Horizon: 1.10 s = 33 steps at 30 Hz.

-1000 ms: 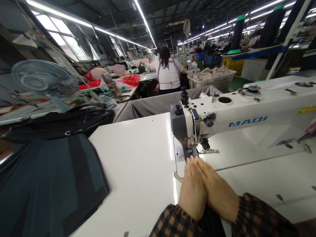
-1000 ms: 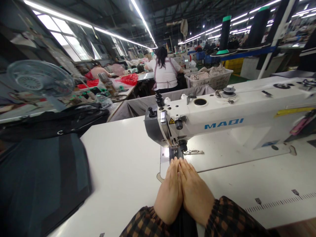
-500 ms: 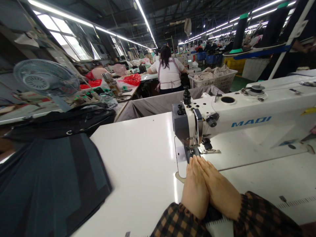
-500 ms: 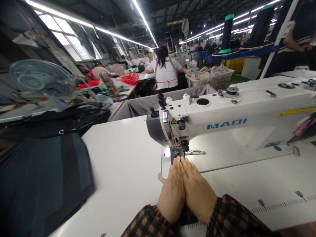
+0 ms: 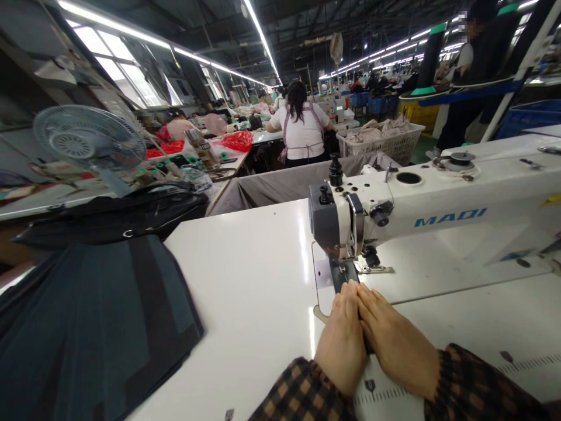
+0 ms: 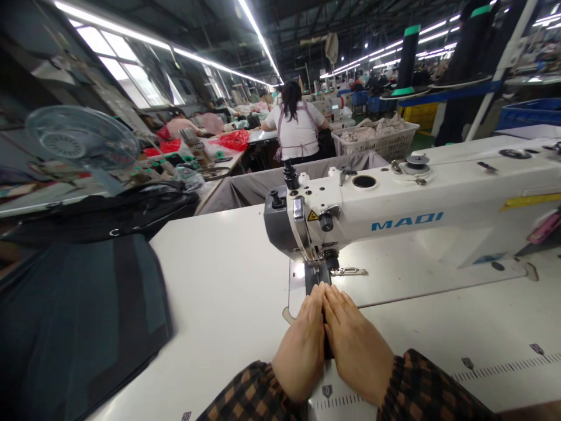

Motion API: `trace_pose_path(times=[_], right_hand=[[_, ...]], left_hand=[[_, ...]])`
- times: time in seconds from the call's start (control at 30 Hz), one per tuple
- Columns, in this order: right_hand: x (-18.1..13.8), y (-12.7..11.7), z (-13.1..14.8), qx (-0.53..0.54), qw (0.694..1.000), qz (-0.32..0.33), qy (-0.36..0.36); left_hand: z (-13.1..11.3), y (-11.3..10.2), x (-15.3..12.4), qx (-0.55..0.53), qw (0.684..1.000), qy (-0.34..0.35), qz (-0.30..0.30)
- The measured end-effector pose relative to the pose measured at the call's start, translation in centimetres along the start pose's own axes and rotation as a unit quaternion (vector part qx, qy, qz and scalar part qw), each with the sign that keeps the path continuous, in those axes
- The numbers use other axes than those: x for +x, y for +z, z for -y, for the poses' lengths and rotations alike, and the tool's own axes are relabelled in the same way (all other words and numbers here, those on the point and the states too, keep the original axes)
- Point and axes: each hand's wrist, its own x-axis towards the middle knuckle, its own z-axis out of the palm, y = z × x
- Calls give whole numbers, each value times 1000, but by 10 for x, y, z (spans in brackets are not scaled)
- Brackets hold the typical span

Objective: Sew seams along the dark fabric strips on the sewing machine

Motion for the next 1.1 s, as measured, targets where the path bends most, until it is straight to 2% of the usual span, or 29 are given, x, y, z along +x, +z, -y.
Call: trace_pose_path(times=[0.13,0.27,0.33,0.4,0.5,0.63,0.7,0.8,0.93,1.0,1.1], right_hand=[[4,0,-7,-23,999,-12,-22],[1,-11,-11,-38,998,16,-50],[-5,-17,-11,-47,997,24,-64],[-10,-20,-10,-62,995,9,-74],[-15,-20,-6,-68,993,-50,-87],[-16,-21,-2,-39,990,-102,-91],[-16,-23,-1,-27,991,-105,-75],[-15,-25,-2,0,994,-97,-57],[-12,-23,-3,58,993,-78,-69],[-11,-22,-3,75,992,-67,-72],[-11,-21,-3,90,992,-50,-72]], left_hand=[[9,-18,6,-62,997,30,32],[25,-39,5,-119,982,103,103],[31,-43,1,-137,977,120,114],[32,-41,-4,-142,980,102,96],[31,-32,-10,-135,988,65,44],[28,-24,-12,-86,991,105,-14],[26,-25,-11,-33,990,137,-8],[22,-32,-10,40,985,165,32],[20,-39,-9,75,979,180,60],[21,-39,-6,58,982,174,49],[24,-36,1,38,992,115,21]])
